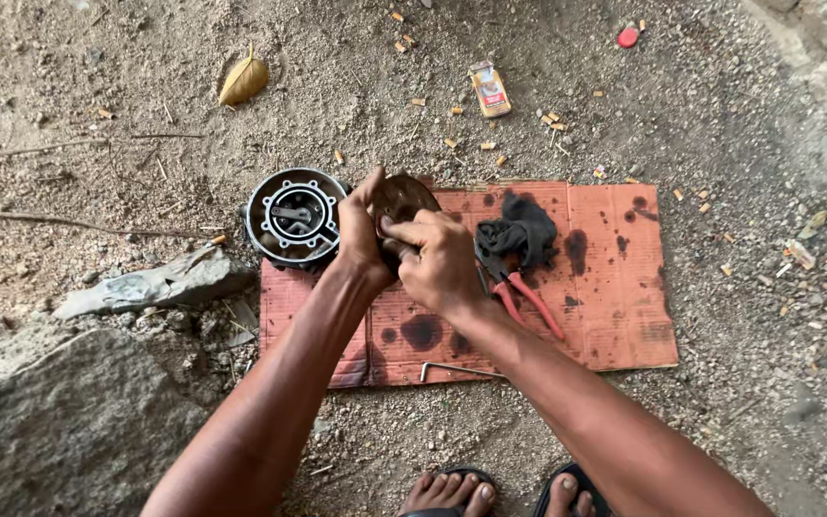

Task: The person cleans a mechanical circular component using a cloth, then manipulates a larger brake-hub-like housing assembly.

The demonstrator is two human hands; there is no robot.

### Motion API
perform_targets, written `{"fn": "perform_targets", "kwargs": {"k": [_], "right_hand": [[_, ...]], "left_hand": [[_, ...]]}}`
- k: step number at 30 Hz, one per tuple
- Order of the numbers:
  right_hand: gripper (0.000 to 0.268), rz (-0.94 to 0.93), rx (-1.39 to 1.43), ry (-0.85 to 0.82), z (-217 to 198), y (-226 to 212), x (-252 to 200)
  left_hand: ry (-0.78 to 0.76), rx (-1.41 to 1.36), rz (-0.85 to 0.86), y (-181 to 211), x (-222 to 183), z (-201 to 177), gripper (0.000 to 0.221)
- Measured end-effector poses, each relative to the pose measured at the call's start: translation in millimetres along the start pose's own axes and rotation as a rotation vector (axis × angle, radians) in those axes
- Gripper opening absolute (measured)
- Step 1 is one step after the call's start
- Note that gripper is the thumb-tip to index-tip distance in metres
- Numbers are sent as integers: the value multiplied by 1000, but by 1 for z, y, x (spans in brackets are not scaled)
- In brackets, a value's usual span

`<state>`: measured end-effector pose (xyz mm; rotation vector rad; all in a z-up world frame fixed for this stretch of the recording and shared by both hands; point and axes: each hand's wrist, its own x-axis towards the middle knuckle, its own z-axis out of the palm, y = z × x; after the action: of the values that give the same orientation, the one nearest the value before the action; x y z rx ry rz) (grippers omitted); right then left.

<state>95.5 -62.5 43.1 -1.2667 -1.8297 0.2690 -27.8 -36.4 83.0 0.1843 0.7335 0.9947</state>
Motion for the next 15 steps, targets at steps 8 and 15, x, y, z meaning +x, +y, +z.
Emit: {"fn": "perform_targets", "kwargs": {"k": [8,15], "right_hand": [[28,-65,49,-4,-6,-10,-5],[31,-37,-20,-104,-15,-20,1]], "left_hand": [[-31,-69,-75,-9,1,-10,38],[84,-63,-81,-3,-4,-8,34]]}}
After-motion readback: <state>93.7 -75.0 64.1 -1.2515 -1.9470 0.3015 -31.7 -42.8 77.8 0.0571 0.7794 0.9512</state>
